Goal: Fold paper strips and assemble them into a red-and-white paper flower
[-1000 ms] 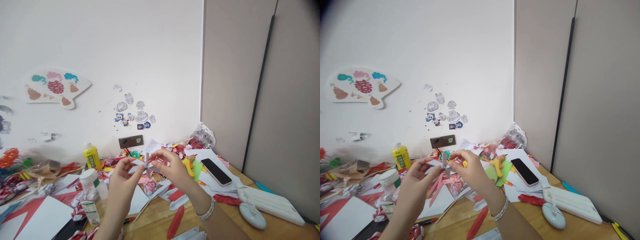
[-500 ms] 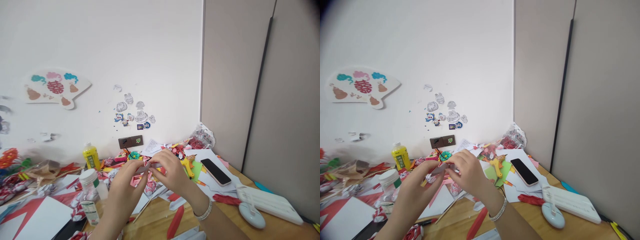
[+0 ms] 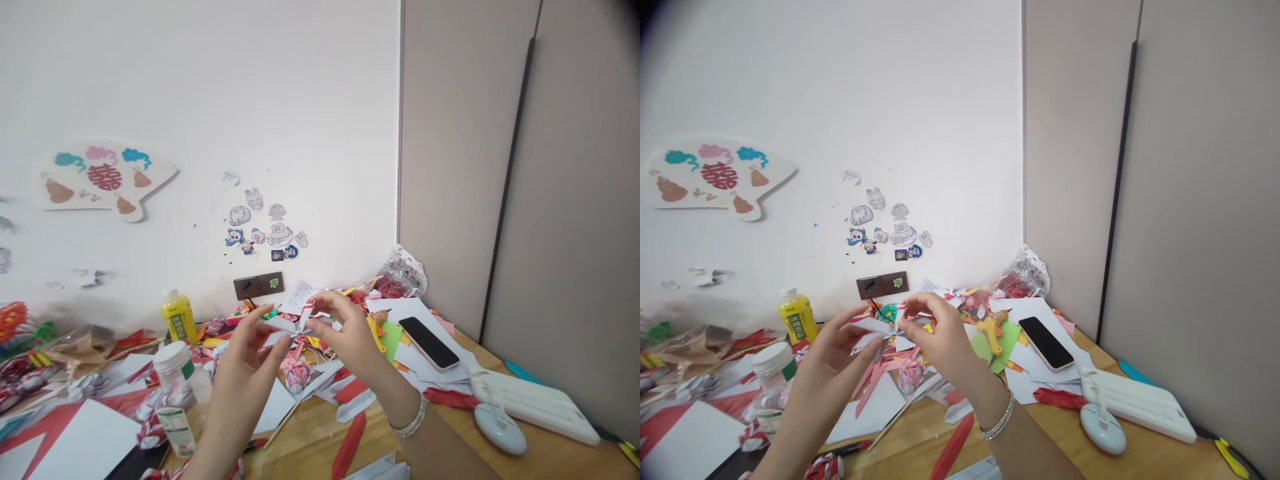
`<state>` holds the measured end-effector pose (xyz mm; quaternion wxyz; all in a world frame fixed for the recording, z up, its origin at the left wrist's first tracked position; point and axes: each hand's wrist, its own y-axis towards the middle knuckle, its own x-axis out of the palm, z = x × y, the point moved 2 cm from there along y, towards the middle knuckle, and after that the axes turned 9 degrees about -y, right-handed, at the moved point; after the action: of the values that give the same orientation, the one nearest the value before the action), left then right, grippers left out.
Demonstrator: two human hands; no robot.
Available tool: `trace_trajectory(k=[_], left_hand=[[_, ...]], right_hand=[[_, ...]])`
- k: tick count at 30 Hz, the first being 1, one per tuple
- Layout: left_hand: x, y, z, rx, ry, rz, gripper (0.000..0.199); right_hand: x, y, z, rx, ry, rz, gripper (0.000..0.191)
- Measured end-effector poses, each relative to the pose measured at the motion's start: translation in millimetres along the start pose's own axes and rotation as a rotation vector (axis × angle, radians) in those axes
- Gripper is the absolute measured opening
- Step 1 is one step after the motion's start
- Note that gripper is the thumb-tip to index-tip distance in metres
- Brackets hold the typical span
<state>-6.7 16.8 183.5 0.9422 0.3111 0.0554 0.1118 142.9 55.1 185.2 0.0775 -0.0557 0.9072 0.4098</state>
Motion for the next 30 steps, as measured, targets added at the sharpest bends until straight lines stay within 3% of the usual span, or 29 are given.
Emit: trace_trajectory(k=[4, 8, 13, 15, 17, 19, 23, 27, 30], left_hand=[[3.3, -3, 1, 0.030, 0.232, -0.117, 0.023], [1.3, -7, 8, 0.370, 0.517, -0.069, 0.019], [1.3, -9, 14, 0.834, 0.648, 0.016, 0.021], [2.7, -11, 16, 0.895, 0.672, 0.023, 0.022], [3.9, -12, 17, 0.784, 0.678, -0.002, 0.019], [3.9, -12, 16, 0.583, 0.647, -0.027, 0.016], [0.3, -9, 12, 0.240, 0.447, -0.071, 0.012], [-1.7, -3, 7, 0.097, 0.221, -0.199, 0.013], [-0.8, -1, 4, 0.051, 0.181, -0.265, 0.012]], right_hand=[[2, 0, -3, 0.006, -0.070, -0.004, 0.016], [3, -2, -7, -0.081, -0.179, -0.023, 0.015], [6, -4, -9, -0.193, -0.263, 0.009, 0.014], [7, -5, -9, -0.232, -0.284, 0.017, 0.014], [6, -5, -10, -0.261, -0.296, 0.024, 0.014], [6, -5, -12, -0.266, -0.294, 0.033, 0.014], [7, -6, -13, -0.207, -0.231, 0.015, 0.015], [8, -5, -9, -0.127, -0.144, -0.019, 0.016], [9, -3, -7, -0.122, -0.103, -0.083, 0.006]])
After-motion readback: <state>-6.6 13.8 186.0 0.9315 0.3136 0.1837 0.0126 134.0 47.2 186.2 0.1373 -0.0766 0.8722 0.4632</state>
